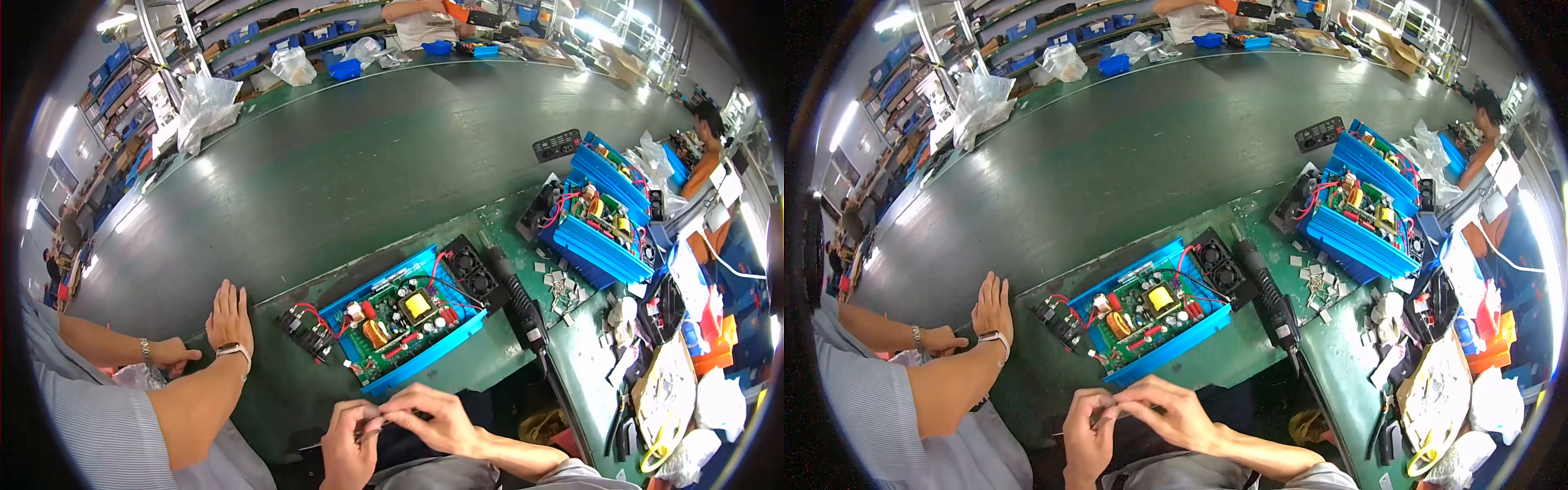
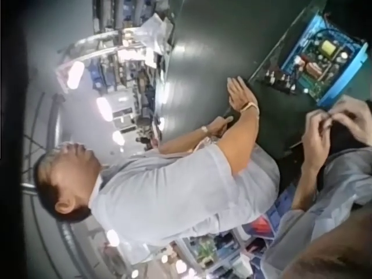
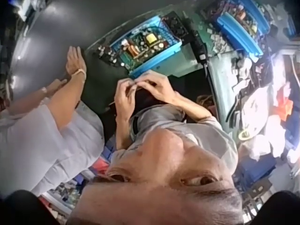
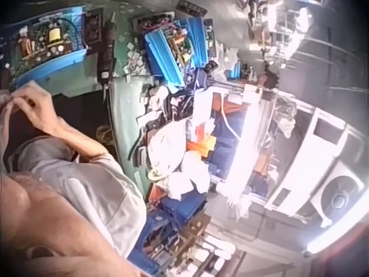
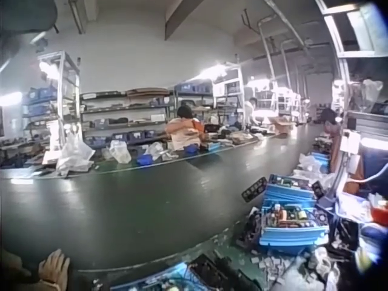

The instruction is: Assembling electronic components into a blue housing unit using an electric screwdriver on a factory assembly line.

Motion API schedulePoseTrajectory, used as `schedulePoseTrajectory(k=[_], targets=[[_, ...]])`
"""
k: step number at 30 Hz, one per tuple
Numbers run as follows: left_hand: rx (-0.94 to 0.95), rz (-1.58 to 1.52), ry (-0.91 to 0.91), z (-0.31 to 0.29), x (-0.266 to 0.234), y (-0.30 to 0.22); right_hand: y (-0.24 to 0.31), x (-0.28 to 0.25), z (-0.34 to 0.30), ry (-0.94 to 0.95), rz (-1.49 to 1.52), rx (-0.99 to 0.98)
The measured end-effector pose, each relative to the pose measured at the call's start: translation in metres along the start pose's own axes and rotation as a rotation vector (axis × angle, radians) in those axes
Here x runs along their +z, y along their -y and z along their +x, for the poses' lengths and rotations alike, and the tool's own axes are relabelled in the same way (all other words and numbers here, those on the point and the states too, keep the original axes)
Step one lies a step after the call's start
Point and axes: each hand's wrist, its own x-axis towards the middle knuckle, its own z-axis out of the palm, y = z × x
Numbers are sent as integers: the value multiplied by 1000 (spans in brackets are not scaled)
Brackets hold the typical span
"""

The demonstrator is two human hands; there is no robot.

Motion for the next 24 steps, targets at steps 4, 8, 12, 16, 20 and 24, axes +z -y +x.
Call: schedulePoseTrajectory(k=[4,8,12,16,20,24], targets=[[-7,-29,101,14,5,-1,-2,-15,-12,-89,74,215],[-28,-107,-89,17,3,7,-7,-23,-20,-158,157,381],[-228,-241,-54,12,-10,13,-11,-30,-22,-199,65,360],[-322,-417,-10,23,-6,7,-2,-36,-17,-207,43,410],[-323,-606,7,24,1,5,-12,-40,-16,-187,-86,241],[-355,-610,15,29,7,-4,-7,-42,-12,-188,-38,303]])
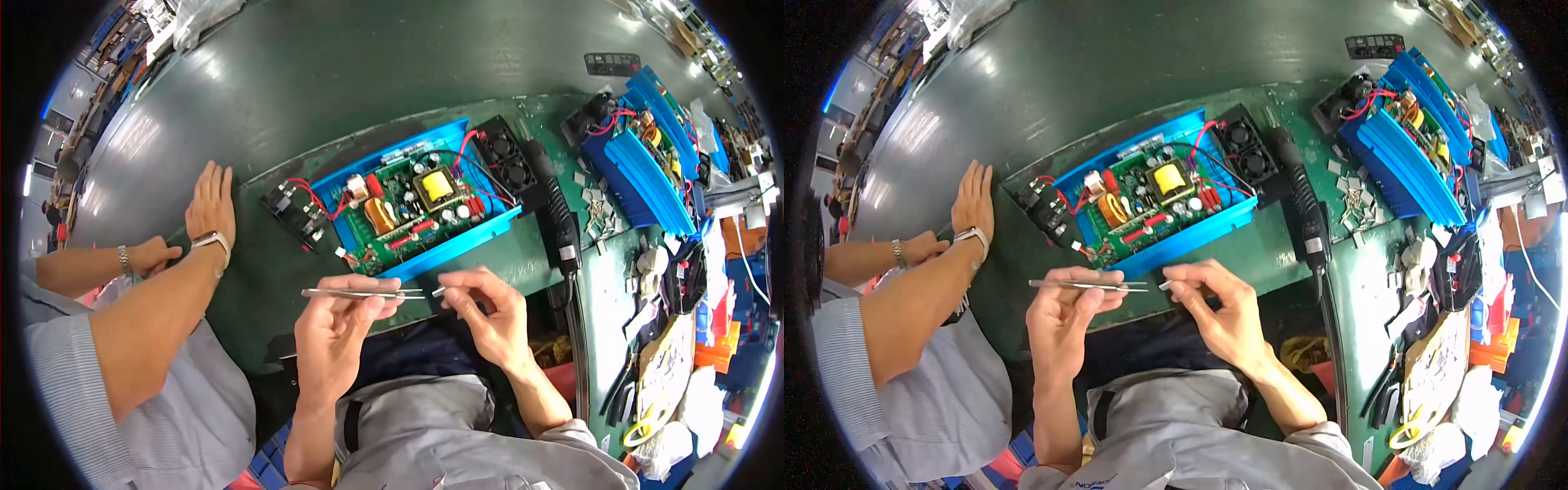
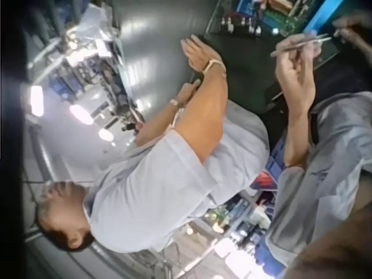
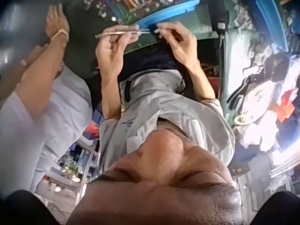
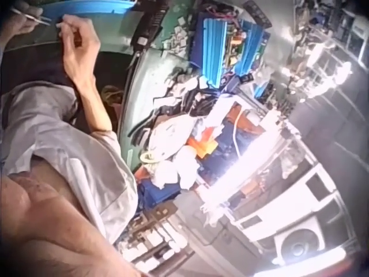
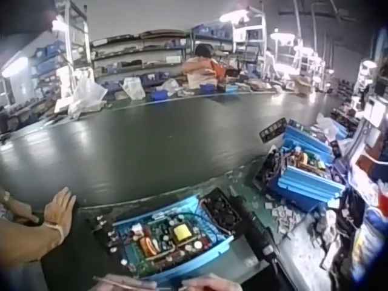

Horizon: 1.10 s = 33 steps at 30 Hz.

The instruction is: Assembling electronic components into a blue housing unit using an electric screwdriver on a factory assembly line.

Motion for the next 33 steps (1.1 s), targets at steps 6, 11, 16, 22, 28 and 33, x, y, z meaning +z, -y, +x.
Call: schedulePoseTrajectory(k=[6,11,16,22,28,33], targets=[[23,69,-2,7,9,7,0,-7,5,9,28,-37],[8,102,-15,5,16,6,2,-11,7,23,-27,-124],[169,261,-34,8,16,10,10,-11,17,15,-150,-259],[481,585,-90,27,-1,19,23,-49,58,-107,-946,-568],[574,617,-69,42,6,24,27,-43,79,106,-962,-468],[555,643,-43,53,9,28,24,-47,87,175,-979,-445]])
